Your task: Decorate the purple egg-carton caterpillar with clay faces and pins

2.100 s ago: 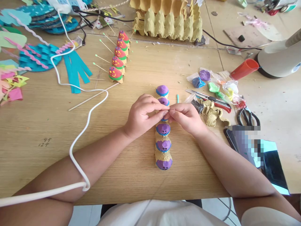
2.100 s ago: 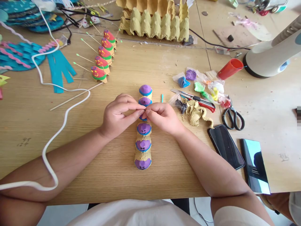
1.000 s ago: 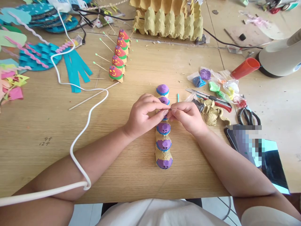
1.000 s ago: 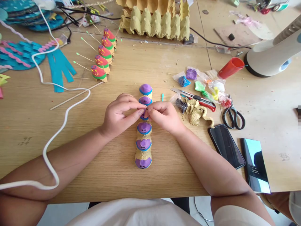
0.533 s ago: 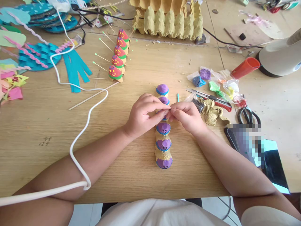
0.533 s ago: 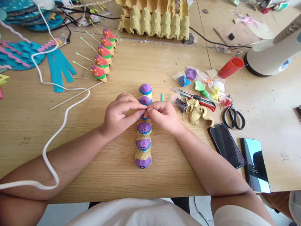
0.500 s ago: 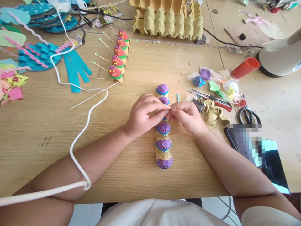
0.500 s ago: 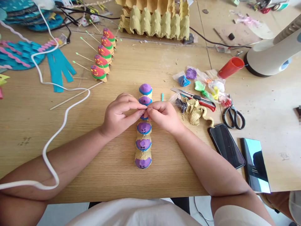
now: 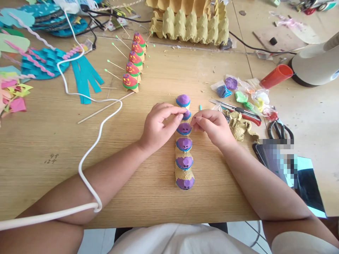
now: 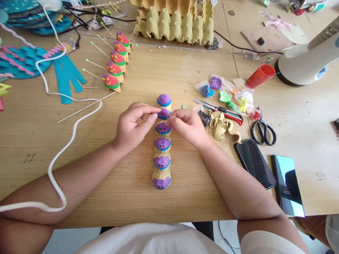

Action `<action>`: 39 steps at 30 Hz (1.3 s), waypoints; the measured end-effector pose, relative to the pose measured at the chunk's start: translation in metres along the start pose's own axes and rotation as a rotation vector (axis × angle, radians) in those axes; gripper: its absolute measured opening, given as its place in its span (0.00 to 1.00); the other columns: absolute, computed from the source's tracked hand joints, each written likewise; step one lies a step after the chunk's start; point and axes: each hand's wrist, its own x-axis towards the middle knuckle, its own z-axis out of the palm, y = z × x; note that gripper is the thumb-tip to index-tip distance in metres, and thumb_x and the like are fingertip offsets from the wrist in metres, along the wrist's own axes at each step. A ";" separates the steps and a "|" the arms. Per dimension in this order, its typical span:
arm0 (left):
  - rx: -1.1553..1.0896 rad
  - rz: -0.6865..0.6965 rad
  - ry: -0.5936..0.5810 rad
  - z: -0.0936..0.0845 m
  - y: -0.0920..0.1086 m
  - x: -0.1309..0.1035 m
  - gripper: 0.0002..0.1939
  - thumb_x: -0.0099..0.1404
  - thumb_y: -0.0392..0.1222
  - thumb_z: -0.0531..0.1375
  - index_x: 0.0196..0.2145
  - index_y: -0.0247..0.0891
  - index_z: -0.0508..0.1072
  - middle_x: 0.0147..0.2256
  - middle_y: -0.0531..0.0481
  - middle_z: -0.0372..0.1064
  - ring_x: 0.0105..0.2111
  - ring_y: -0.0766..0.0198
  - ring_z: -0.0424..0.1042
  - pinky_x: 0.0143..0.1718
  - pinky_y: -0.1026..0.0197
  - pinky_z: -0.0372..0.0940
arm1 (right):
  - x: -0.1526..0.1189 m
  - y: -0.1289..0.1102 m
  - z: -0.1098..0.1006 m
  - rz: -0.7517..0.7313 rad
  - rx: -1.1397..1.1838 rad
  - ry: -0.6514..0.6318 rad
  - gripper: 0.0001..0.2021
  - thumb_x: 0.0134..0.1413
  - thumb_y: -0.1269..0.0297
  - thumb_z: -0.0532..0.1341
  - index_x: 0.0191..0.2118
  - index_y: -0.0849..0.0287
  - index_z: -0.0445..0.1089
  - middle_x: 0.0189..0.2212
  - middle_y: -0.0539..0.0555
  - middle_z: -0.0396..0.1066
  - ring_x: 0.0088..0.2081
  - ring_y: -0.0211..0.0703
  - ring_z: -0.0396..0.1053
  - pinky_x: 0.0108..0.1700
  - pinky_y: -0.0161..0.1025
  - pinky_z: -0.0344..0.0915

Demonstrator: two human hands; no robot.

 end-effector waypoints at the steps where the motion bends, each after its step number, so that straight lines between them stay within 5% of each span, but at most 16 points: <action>1: 0.017 -0.026 0.009 0.000 -0.001 0.000 0.07 0.72 0.40 0.62 0.44 0.43 0.81 0.41 0.50 0.81 0.43 0.61 0.76 0.46 0.57 0.71 | 0.001 0.000 0.000 -0.003 -0.016 0.020 0.08 0.55 0.64 0.62 0.28 0.59 0.74 0.22 0.49 0.70 0.26 0.37 0.64 0.29 0.36 0.60; 8: 0.052 -0.083 -0.043 0.004 -0.011 -0.001 0.14 0.71 0.35 0.60 0.53 0.42 0.77 0.53 0.46 0.78 0.55 0.57 0.74 0.56 0.54 0.70 | 0.006 0.014 0.005 -0.044 -0.090 0.211 0.06 0.56 0.65 0.67 0.39 0.55 0.71 0.26 0.47 0.65 0.26 0.36 0.57 0.29 0.36 0.56; 14: -0.023 -0.103 -0.111 0.007 -0.015 -0.002 0.18 0.71 0.33 0.58 0.56 0.39 0.77 0.55 0.44 0.78 0.54 0.57 0.76 0.56 0.53 0.71 | 0.011 0.024 0.006 -0.051 -0.130 0.151 0.12 0.57 0.66 0.66 0.47 0.57 0.72 0.27 0.45 0.65 0.26 0.35 0.59 0.30 0.37 0.57; 39: -0.040 -0.057 -0.141 0.007 -0.010 -0.001 0.13 0.71 0.32 0.58 0.49 0.41 0.78 0.53 0.47 0.78 0.56 0.58 0.76 0.59 0.54 0.71 | 0.012 0.023 0.010 -0.046 -0.152 0.161 0.07 0.58 0.69 0.66 0.43 0.57 0.73 0.24 0.44 0.64 0.25 0.35 0.58 0.29 0.36 0.56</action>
